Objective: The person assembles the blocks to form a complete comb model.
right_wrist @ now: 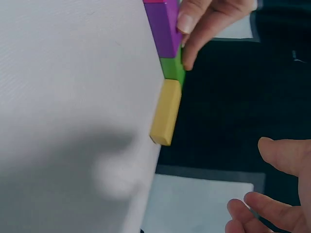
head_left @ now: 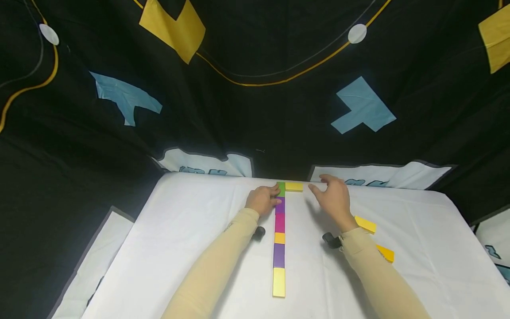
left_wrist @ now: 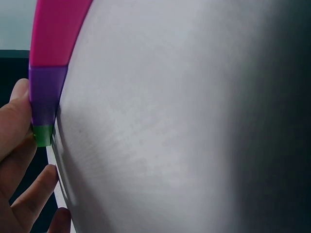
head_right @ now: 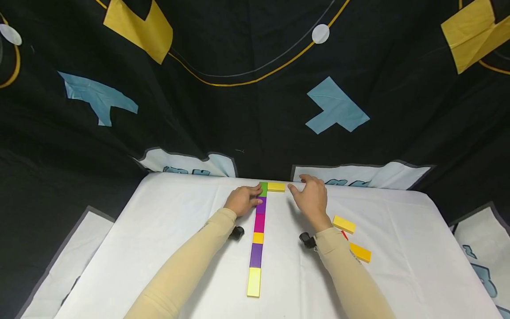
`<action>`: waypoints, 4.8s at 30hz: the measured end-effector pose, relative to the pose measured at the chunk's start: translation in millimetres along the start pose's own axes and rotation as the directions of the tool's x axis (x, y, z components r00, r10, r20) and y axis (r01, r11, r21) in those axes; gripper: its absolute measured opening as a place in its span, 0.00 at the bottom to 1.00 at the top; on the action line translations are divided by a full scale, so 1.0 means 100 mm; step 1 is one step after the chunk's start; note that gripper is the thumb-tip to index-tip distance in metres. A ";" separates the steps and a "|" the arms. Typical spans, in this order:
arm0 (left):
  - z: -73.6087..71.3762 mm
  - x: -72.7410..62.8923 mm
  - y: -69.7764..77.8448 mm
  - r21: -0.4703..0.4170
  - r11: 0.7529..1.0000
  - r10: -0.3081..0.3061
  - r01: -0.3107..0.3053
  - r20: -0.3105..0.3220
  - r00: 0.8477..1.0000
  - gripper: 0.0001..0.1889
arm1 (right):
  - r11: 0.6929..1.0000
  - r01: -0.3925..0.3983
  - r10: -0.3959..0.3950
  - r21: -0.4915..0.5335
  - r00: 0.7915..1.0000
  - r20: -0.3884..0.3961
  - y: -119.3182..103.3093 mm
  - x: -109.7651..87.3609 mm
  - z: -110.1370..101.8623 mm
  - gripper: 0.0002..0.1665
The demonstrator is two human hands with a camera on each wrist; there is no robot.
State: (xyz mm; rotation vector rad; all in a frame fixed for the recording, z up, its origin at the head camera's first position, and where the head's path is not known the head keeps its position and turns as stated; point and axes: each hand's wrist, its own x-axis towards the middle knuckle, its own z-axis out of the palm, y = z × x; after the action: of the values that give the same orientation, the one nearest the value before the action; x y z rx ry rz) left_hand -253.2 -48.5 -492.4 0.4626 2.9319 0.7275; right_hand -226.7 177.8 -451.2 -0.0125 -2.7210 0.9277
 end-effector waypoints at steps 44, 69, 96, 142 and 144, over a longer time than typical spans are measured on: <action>0.00 0.00 -0.01 -0.001 1.000 0.011 -0.011 -0.008 1.000 0.25 | 0.937 -0.300 0.300 -0.178 0.954 -0.027 0.83 -0.83 -0.79 0.39; 0.02 0.01 -0.01 -0.011 1.000 0.016 -0.016 -0.015 1.000 0.25 | 0.933 -0.147 0.224 -0.327 0.952 0.211 1.06 -0.72 -0.78 0.21; 0.01 0.00 -0.01 0.005 1.000 0.012 -0.012 -0.006 1.000 0.25 | 0.895 -0.380 0.431 -0.233 0.872 0.234 1.01 -0.67 -0.65 0.51; 0.03 -0.01 -0.02 -0.020 1.000 0.005 -0.005 -0.022 1.000 0.24 | 0.919 -0.369 0.389 -0.138 0.905 0.171 0.71 -0.64 -0.63 0.49; 0.03 -0.01 -0.02 -0.016 1.000 0.005 -0.005 -0.022 1.000 0.24 | 0.921 -0.370 0.387 -0.124 0.906 0.169 0.69 -0.63 -0.62 0.49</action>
State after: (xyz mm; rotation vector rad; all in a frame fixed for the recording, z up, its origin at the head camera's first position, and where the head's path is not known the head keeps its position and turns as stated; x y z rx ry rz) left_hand -252.1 -49.1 -496.2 0.4636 2.9438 0.7610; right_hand -156.1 263.5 -461.0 -0.5151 -2.9987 0.9444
